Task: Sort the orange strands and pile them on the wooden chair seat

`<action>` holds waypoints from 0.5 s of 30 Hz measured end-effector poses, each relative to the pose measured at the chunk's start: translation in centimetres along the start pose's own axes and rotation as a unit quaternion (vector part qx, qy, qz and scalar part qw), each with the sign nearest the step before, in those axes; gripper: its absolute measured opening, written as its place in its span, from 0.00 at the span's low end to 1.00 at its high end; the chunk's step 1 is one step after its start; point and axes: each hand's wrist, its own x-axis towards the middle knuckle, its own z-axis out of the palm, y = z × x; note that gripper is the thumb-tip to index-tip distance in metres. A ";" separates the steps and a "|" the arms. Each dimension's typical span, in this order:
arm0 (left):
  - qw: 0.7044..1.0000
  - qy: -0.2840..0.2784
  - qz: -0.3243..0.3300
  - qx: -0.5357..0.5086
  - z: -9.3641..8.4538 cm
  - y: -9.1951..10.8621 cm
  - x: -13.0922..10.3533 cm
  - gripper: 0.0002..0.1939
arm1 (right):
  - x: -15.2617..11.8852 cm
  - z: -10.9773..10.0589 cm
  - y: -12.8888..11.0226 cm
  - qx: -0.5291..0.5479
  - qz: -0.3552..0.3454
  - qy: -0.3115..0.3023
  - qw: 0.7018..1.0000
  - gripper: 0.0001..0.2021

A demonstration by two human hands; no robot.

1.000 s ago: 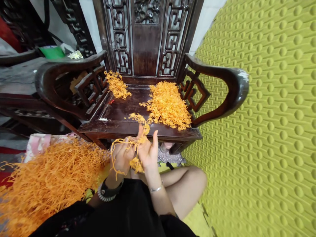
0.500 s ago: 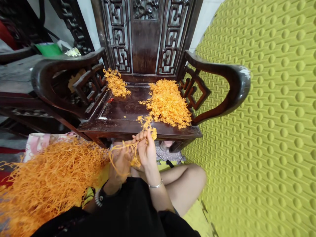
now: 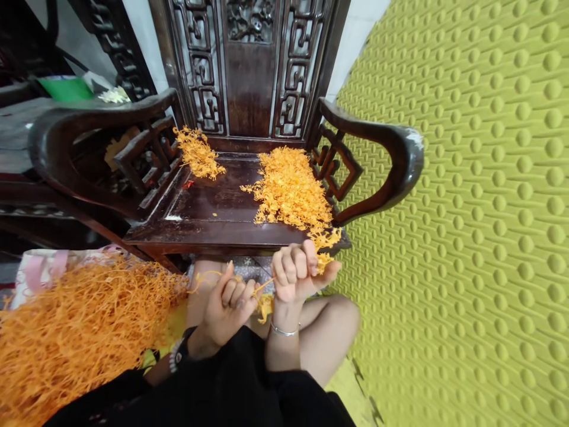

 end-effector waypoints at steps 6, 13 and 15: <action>0.998 0.037 -0.050 -0.026 0.4 0.3 -0.3 0.37 | 0.8 0.7 -1.5 0.070 0.031 -0.040 0.996 0.25; 0.996 0.064 -0.047 -0.029 0.7 0.5 -0.4 0.33 | 1.3 0.9 -2.5 0.071 0.030 -0.090 0.993 0.24; 0.997 0.057 -0.036 -0.027 0.8 0.6 -0.6 0.32 | 1.4 1.1 -2.5 0.077 0.009 -0.109 0.991 0.23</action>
